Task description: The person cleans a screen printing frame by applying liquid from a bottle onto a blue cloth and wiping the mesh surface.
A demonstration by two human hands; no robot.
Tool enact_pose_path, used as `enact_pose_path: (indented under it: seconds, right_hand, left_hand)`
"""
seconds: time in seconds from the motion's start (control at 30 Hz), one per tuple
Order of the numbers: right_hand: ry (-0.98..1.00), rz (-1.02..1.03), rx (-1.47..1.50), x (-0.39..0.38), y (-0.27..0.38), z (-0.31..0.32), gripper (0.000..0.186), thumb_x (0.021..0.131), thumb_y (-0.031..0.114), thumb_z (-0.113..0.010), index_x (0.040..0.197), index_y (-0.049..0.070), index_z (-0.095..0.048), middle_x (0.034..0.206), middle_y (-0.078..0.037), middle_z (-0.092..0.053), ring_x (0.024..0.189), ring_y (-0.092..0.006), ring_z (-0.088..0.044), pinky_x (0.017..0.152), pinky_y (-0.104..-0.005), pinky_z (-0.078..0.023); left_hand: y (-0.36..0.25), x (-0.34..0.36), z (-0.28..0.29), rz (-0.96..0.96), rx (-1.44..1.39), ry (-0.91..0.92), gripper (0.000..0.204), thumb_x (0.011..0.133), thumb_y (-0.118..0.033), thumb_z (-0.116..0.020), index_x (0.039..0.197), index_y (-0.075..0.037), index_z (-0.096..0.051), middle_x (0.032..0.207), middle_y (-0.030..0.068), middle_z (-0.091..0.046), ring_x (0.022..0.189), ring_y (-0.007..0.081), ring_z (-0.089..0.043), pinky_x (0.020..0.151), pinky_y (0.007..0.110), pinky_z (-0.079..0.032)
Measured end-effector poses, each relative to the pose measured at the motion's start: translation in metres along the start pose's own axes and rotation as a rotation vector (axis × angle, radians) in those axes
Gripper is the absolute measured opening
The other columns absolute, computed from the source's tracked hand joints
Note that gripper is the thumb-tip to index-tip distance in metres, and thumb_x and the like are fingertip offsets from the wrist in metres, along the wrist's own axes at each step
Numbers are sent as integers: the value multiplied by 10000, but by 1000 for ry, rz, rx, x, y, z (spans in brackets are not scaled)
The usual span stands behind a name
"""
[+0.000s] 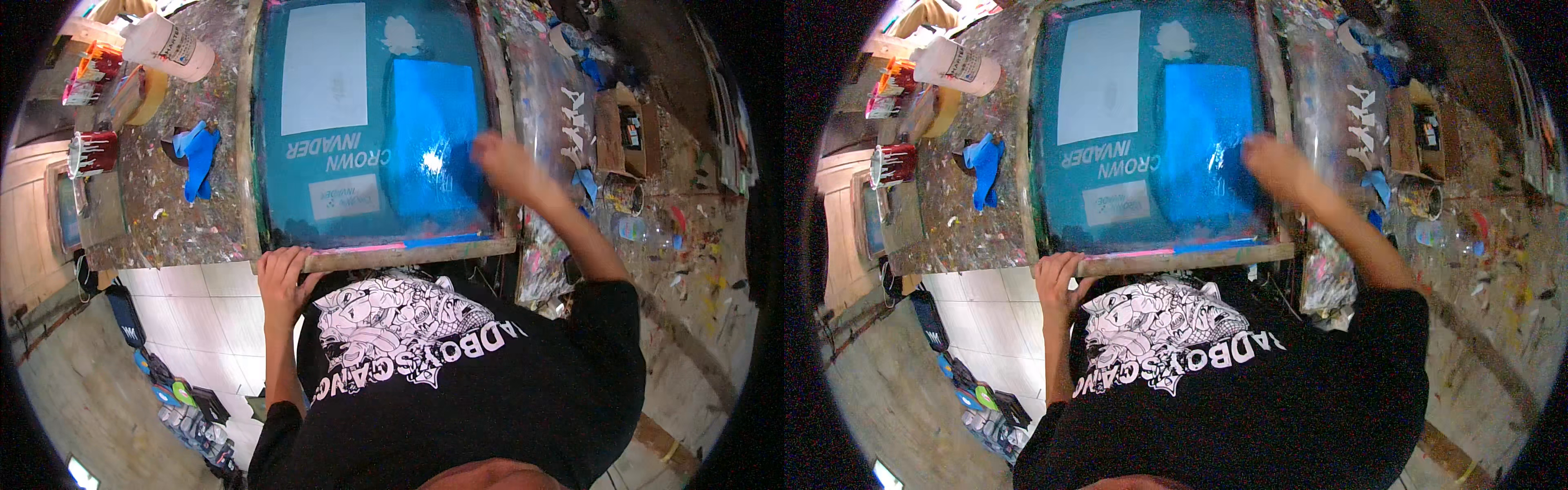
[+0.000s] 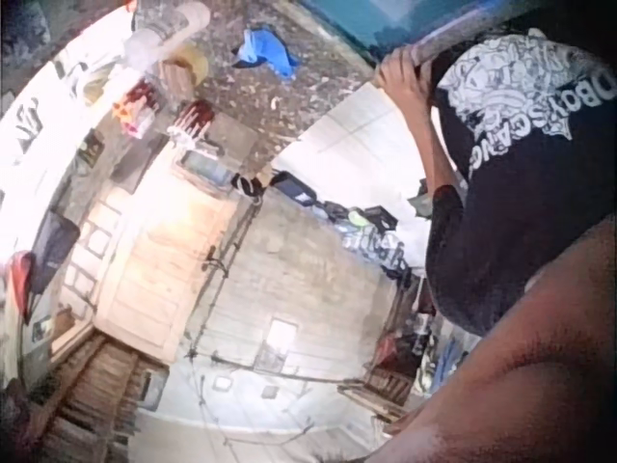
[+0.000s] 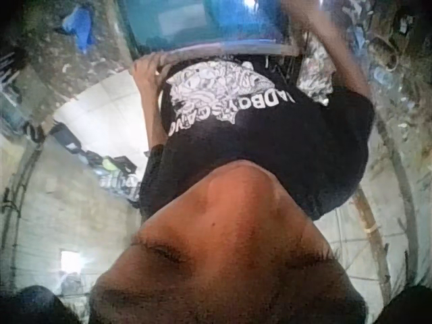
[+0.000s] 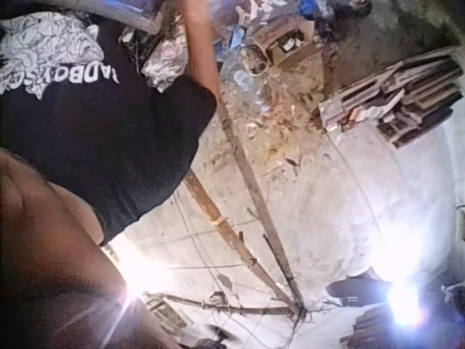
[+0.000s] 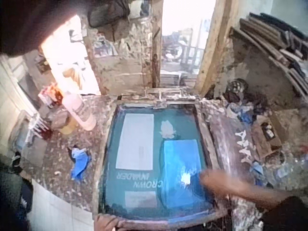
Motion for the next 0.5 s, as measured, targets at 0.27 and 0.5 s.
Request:
enact_pose_path:
  seconds: [0.27,0.5]
  right_hand:
    - [-29,-153,247,-1,38,-15,170,881,29,-513,966,-61,-629,1093,-249,-602,976,-406,-623,869,-467,-544]
    - [-283,-220,53,39,21,-3,361,881,42,-532,1222,-56,-592,1116,-226,-586,1058,-379,-582,849,-458,-562]
  left_hand:
    - [0,-1,-4,0,8,-8,488,672,-235,-851,1103,-78,-685,1097,60,-653,1036,270,-609,961,460,-427]
    - [3,-2,-4,-13,-8,-2,476,672,-219,-851,1097,-80,-686,1104,57,-649,1042,269,-608,963,465,-424]
Point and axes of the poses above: each hand's wrist, its own x-axis towards the middle knuckle, its own z-axis out of the back of the hand, y = z × x, the point moved 10 cm from there along x, towards the middle knuckle
